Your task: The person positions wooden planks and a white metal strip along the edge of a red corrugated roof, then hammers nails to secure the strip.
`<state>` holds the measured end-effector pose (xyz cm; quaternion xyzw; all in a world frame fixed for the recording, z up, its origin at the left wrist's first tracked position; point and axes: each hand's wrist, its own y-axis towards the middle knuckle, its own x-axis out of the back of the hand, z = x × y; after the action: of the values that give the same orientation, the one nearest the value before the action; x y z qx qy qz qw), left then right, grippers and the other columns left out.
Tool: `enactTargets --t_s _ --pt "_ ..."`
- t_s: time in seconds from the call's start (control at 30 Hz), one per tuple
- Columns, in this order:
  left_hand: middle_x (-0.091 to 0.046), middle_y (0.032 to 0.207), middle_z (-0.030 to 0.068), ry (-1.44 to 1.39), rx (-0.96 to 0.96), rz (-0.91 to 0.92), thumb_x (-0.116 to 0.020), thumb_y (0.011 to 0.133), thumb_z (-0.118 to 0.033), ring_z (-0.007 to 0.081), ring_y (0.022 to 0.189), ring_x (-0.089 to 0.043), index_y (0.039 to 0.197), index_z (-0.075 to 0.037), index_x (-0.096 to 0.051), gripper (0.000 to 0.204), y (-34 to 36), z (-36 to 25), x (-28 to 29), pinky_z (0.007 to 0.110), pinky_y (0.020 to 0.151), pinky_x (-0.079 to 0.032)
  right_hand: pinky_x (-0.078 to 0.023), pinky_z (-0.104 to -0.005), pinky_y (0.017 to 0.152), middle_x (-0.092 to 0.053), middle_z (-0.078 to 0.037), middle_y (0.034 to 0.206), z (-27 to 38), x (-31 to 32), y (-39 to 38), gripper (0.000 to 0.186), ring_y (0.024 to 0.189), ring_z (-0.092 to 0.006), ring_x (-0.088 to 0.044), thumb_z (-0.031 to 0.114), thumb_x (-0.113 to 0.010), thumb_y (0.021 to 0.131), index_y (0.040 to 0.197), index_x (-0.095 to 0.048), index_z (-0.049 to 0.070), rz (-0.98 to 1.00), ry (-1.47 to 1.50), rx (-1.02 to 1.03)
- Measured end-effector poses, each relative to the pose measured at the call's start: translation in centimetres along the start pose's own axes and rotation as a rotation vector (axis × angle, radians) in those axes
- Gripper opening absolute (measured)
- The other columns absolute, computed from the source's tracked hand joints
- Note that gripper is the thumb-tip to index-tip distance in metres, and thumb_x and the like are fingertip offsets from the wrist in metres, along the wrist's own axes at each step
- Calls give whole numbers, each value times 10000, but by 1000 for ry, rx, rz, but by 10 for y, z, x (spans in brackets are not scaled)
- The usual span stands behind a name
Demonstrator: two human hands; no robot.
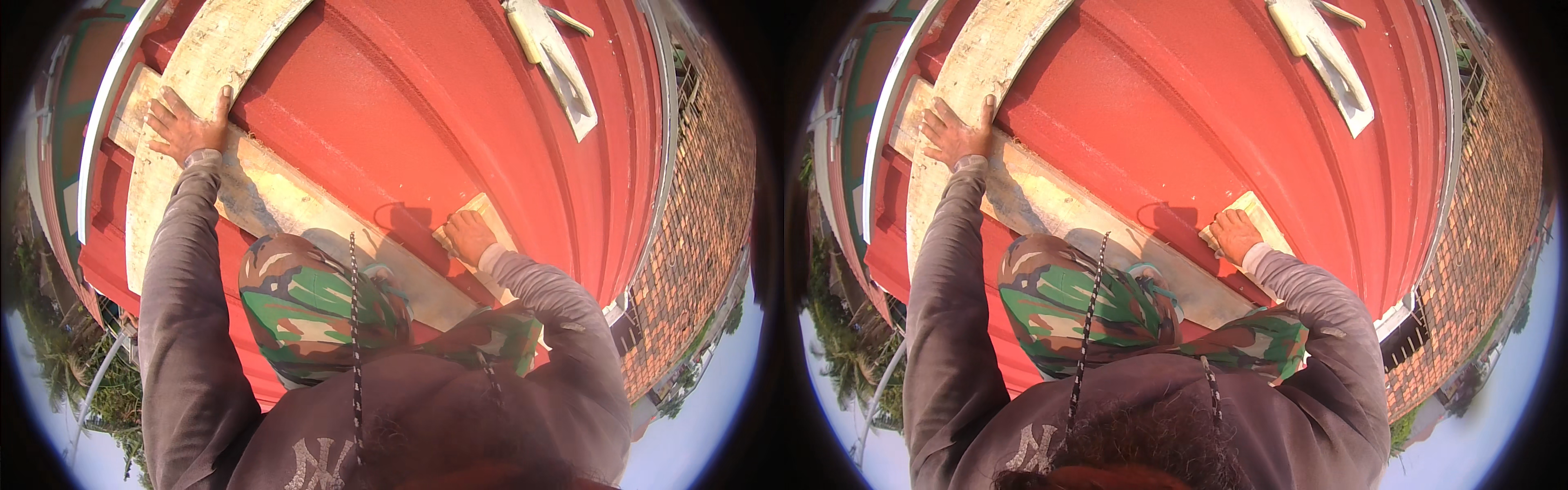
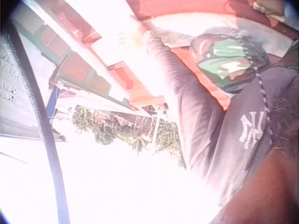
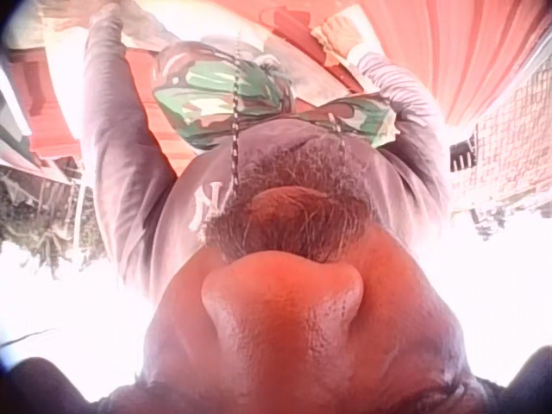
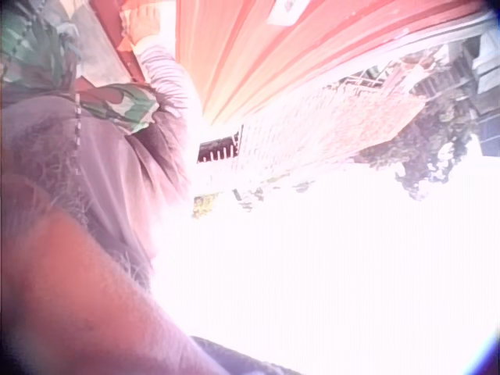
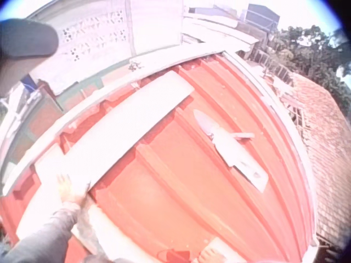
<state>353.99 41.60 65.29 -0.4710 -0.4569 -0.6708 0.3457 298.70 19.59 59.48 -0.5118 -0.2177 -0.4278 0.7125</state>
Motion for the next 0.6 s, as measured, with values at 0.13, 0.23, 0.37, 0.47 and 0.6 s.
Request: enactTargets --t_s 0.13,0.23,0.37,0.47,0.6 --pt "-168 1757 243 -16 1 24 -562 796 -946 441 1642 -69 1717 -119 -186 1294 -1 2 5 732 1252 -61 -430 -445 1107 -595 -96 1262 -9 3 10 487 1264 -305 -538 285 -832 842 1242 -664 64 108 -74 60" --pt "-157 1763 224 -22 -1 26 -545 804 -948 431 1644 -64 1721 -135 -170 1282 -4 2 7 730 1253 -56 -460 -455 1082 -594 -118 1272 -8 7 23 503 1272 -315 -538 273 -845 834 1252 -669 57 243 -99 61" --pt "-156 1767 193 -28 26 62 -548 805 -944 416 1649 -37 1725 -155 -156 1274 0 -2 13 736 1250 -50 -474 -462 1055 -602 -134 1243 -18 13 24 492 1257 -329 -549 264 -885 798 1195 -683 54 303 -57 96" --pt "-128 1775 174 -45 38 92 -558 794 -946 407 1651 -15 1726 -163 -157 1281 -1 -5 20 730 1254 -37 -471 -461 1053 -615 -127 1204 -17 29 11 449 1243 -333 -554 289 -897 794 1127 -703 59 392 -41 122" --pt "-145 1772 163 -130 27 12 -560 800 -937 413 1649 -18 1721 -159 -186 1263 -2 -2 18 733 1249 -19 -457 -456 1045 -646 -116 1123 -16 63 2 336 1179 -333 -559 303 -840 825 1016 -723 52 301 -36 154"
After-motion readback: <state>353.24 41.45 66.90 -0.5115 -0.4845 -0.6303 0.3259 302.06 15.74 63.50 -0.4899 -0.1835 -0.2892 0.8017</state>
